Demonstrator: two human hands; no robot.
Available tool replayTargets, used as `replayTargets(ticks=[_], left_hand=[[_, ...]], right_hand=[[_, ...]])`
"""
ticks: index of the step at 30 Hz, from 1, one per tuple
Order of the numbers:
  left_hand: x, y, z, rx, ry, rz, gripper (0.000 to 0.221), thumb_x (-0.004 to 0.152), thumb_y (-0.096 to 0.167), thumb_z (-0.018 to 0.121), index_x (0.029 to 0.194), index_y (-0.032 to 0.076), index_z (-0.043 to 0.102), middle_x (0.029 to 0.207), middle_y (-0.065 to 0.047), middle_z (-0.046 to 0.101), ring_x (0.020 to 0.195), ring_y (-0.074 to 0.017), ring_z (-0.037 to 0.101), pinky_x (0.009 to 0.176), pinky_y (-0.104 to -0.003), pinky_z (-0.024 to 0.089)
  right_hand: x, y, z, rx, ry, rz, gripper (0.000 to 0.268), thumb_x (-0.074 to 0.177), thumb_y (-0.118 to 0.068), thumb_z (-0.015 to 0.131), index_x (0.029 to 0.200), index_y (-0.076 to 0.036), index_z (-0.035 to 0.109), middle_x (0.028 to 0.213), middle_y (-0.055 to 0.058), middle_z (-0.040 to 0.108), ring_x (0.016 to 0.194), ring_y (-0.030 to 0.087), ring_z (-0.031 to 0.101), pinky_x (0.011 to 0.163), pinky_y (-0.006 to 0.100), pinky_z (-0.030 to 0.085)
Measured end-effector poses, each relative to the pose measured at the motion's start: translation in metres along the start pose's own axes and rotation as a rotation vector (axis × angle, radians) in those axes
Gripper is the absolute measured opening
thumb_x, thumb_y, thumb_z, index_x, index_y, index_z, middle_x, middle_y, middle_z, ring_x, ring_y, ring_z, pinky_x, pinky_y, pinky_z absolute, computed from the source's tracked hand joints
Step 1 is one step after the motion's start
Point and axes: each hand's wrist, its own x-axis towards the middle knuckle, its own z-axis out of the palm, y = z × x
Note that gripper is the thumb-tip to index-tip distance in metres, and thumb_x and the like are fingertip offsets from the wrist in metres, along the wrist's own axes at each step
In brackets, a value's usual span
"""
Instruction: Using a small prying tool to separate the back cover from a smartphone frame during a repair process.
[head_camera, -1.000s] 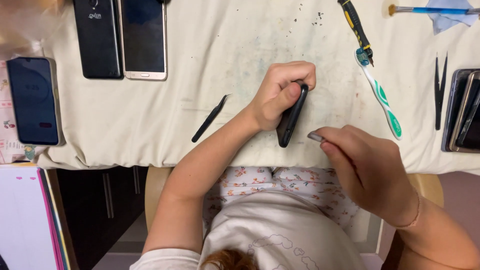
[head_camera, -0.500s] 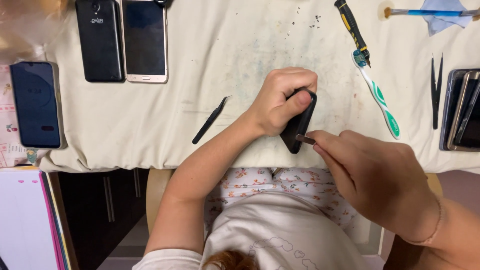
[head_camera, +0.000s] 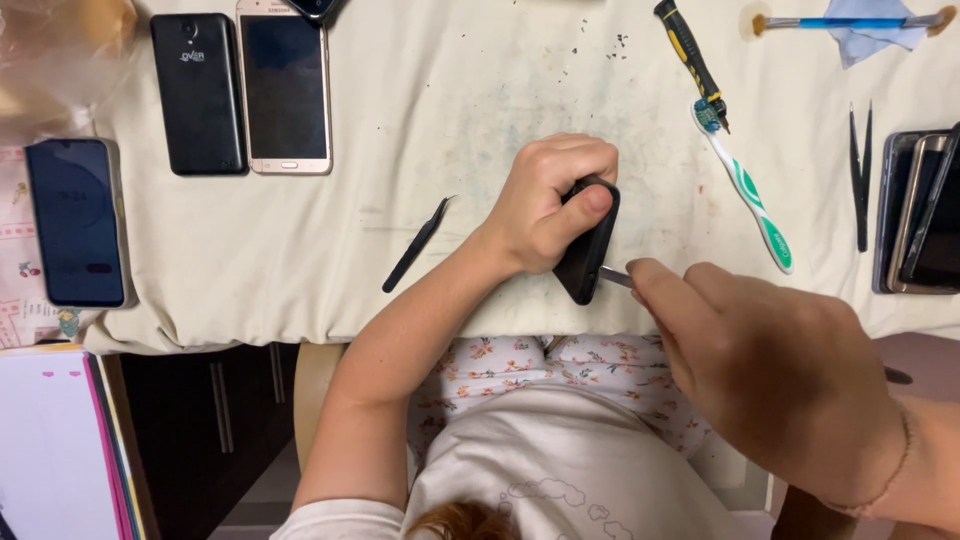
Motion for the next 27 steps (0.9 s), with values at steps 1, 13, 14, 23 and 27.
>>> replayTargets(ticks=[1, 13, 14, 23, 27], left_hand=[[0.001, 0.0, 0.0, -0.001, -0.003, 0.004, 0.067, 0.102, 0.067, 0.023, 0.071, 0.009, 0.036, 0.065, -0.001, 0.036, 0.061, -0.0187, 0.034, 0.065, -0.033, 0.032], [0.0, 0.004, 0.001, 0.056, -0.032, -0.008, 0.071, 0.103, 0.07, 0.014, 0.072, 0.009, 0.035, 0.065, -0.001, 0.035, 0.061, -0.0207, 0.035, 0.067, -0.035, 0.035], [0.0, 0.003, 0.001, 0.06, -0.047, -0.004, 0.071, 0.103, 0.07, 0.014, 0.073, 0.009, 0.034, 0.064, -0.001, 0.035, 0.06, -0.0207, 0.034, 0.066, -0.035, 0.034], [-0.002, 0.003, 0.005, 0.119, -0.104, -0.026, 0.07, 0.102, 0.07, 0.01, 0.078, 0.01, 0.036, 0.068, -0.001, 0.04, 0.063, -0.0221, 0.041, 0.071, -0.036, 0.038], [-0.006, 0.001, 0.007, 0.023, -0.055, -0.025, 0.087, 0.099, 0.083, 0.012, 0.128, 0.009, 0.046, 0.114, -0.01, 0.053, 0.105, -0.0243, 0.055, 0.098, -0.037, 0.045]], right_hand=[[-0.001, 0.0, 0.002, -0.002, 0.002, 0.004, 0.034, 0.09, -0.02, 0.062, 0.122, -0.031, 0.064, 0.063, -0.007, 0.047, 0.046, 0.021, 0.055, 0.036, 0.039, 0.039], [0.007, 0.006, 0.014, -0.361, 0.289, -0.225, 0.015, 0.104, -0.017, 0.064, 0.116, -0.022, 0.071, 0.067, -0.008, 0.036, 0.049, 0.01, 0.039, 0.046, 0.026, 0.028], [0.008, 0.008, 0.015, -0.313, 0.277, -0.23, 0.023, 0.097, -0.01, 0.063, 0.115, -0.02, 0.071, 0.067, -0.008, 0.038, 0.049, 0.011, 0.041, 0.044, 0.027, 0.03], [0.007, 0.019, 0.031, -0.026, 0.226, -0.222, 0.038, 0.089, 0.006, 0.062, 0.121, -0.014, 0.068, 0.064, -0.003, 0.037, 0.042, 0.016, 0.041, 0.034, 0.035, 0.035], [0.013, 0.029, 0.007, 0.162, -0.287, -0.034, 0.037, 0.091, -0.01, 0.048, 0.125, -0.024, 0.05, 0.078, -0.001, 0.06, 0.058, 0.036, 0.065, 0.043, 0.054, 0.049]])
